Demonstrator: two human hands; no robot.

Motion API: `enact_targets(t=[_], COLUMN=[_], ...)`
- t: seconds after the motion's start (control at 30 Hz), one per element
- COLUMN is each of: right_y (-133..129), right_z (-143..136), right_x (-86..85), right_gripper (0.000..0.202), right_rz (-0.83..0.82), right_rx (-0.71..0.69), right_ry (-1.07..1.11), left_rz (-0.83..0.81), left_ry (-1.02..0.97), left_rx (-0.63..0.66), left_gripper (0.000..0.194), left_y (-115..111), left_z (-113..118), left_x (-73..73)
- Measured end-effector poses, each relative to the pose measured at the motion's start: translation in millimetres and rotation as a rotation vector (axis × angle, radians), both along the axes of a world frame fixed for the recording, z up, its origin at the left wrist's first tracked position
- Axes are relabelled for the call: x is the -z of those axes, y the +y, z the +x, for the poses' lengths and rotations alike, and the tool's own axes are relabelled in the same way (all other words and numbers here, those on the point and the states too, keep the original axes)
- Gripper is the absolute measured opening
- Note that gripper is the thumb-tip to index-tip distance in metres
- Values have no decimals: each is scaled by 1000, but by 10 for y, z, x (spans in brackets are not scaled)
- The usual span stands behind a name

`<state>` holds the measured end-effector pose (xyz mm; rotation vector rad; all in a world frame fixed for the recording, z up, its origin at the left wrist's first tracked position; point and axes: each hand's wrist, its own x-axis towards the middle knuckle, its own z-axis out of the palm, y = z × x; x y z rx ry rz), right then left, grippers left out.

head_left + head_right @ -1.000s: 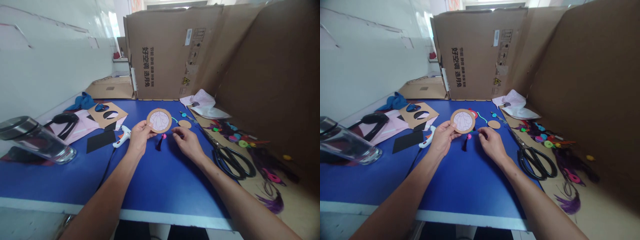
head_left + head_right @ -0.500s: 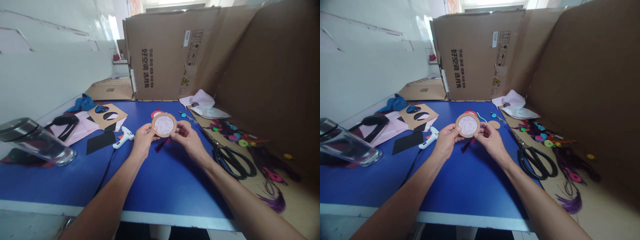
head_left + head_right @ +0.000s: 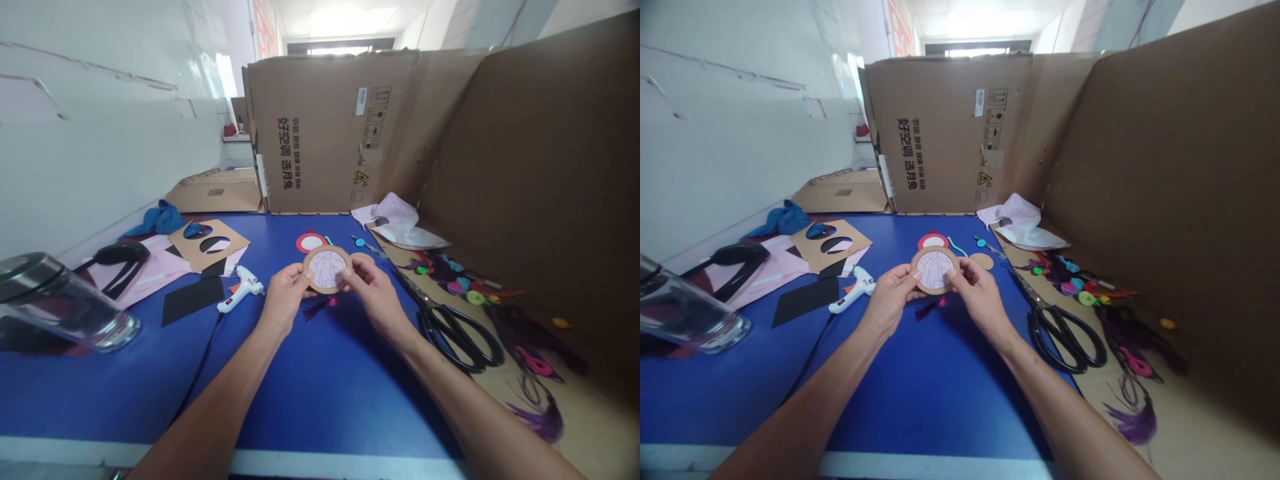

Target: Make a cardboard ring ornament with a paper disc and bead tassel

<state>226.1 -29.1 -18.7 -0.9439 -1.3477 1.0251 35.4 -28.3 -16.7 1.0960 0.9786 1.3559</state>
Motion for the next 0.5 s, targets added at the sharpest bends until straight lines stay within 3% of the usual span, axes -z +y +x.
enact_targets(t=[0.5], right_y=[14], right_z=[48], right_x=[-12], right_gripper=[35], right_rz=[15], right_rx=[78], right_ry=[37], left_rz=[-21], left_ry=[28], left_rx=[49], left_gripper=[35], left_y=[-20], left_z=[35], left_x=[23])
